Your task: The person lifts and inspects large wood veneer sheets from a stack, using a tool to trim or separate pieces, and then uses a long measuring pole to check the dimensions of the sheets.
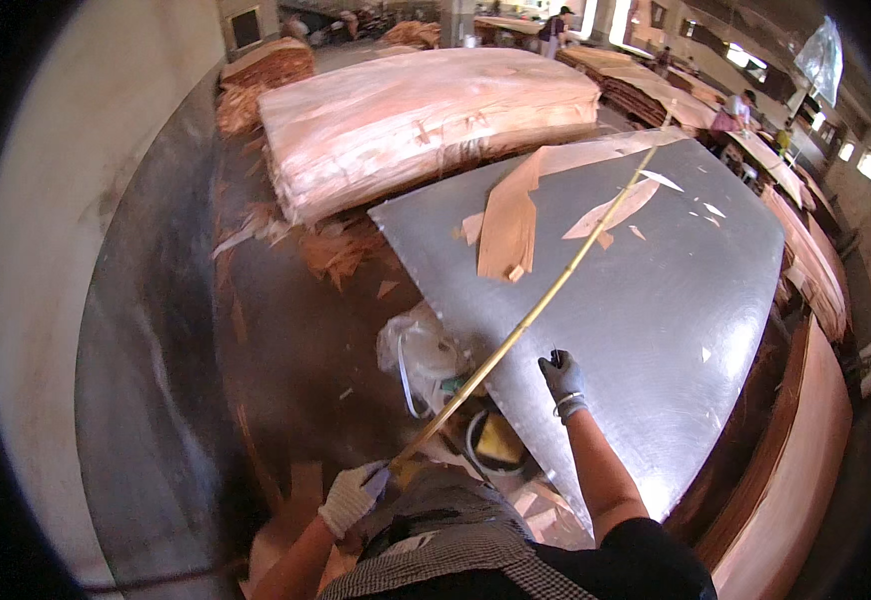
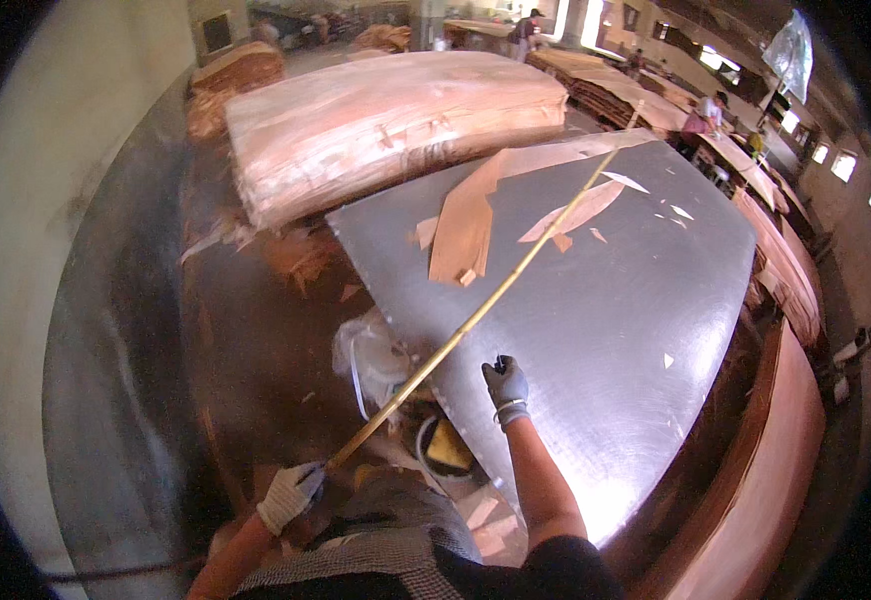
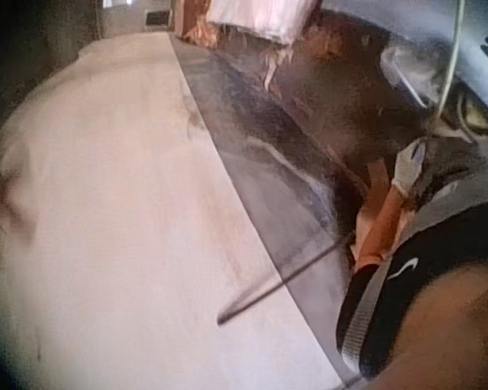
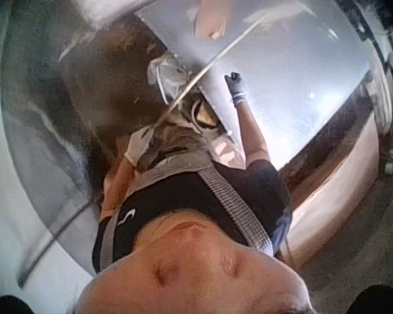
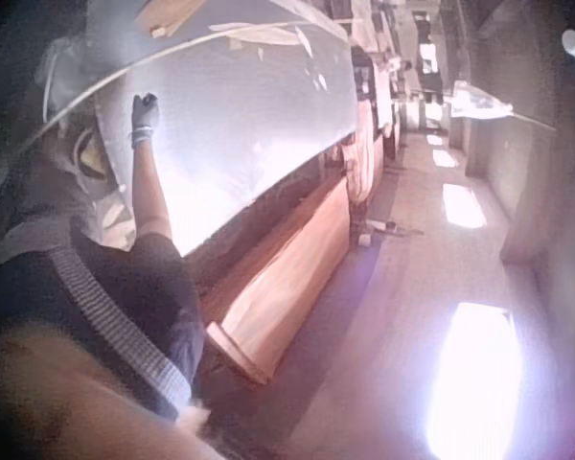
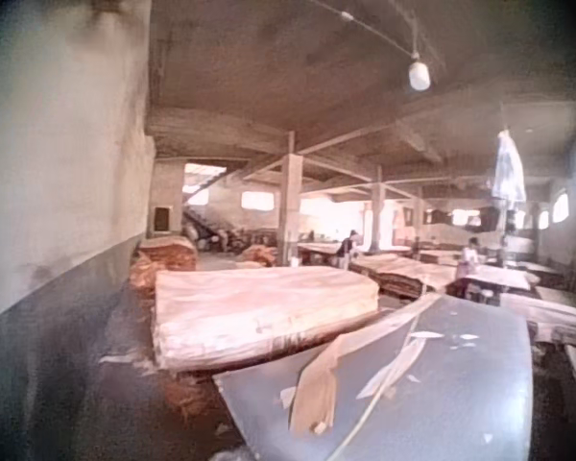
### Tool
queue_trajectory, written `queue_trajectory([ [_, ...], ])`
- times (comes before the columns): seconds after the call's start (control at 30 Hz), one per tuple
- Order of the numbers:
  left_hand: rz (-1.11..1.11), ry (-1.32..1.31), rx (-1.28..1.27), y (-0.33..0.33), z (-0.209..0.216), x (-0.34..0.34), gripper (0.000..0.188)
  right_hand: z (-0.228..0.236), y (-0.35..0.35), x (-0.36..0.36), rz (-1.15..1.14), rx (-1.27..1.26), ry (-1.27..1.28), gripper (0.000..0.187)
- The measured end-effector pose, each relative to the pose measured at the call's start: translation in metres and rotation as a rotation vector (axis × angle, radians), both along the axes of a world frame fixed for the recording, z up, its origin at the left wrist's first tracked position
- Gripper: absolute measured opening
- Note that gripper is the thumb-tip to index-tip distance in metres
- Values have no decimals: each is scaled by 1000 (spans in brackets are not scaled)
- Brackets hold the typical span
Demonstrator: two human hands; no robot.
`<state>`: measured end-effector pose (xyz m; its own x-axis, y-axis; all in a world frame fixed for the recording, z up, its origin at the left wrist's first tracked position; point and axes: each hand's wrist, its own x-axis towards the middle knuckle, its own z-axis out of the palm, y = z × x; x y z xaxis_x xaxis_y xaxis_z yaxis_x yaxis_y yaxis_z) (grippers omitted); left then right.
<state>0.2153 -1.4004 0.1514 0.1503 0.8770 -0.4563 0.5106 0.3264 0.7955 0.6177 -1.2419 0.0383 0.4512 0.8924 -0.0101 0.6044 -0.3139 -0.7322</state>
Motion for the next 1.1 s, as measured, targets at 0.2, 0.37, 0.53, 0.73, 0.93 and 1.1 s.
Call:
queue_trajectory([
  [0.2, -28, 112, 300, 117, -1, -115, 29, -39, 185, -24, -315, -310, -207, 69],
  [0.37, -153, 89, 518, 229, 21, -215, 25, -68, 329, -84, -539, -171, -179, 45],
  [0.53, 109, 82, 425, 304, 48, -292, 23, -54, 412, -133, -378, -360, -323, 32],
  [0.73, 25, 209, 570, 414, 38, -402, 27, -76, 472, -251, -47, -95, -395, 24],
  [0.93, -54, 259, 432, 553, 10, -534, 25, -62, 509, -400, -78, -157, -404, 42],
  [1.1, 86, 57, 254, 661, 22, -597, 26, -57, 481, -491, 3, -289, -363, 49],
])
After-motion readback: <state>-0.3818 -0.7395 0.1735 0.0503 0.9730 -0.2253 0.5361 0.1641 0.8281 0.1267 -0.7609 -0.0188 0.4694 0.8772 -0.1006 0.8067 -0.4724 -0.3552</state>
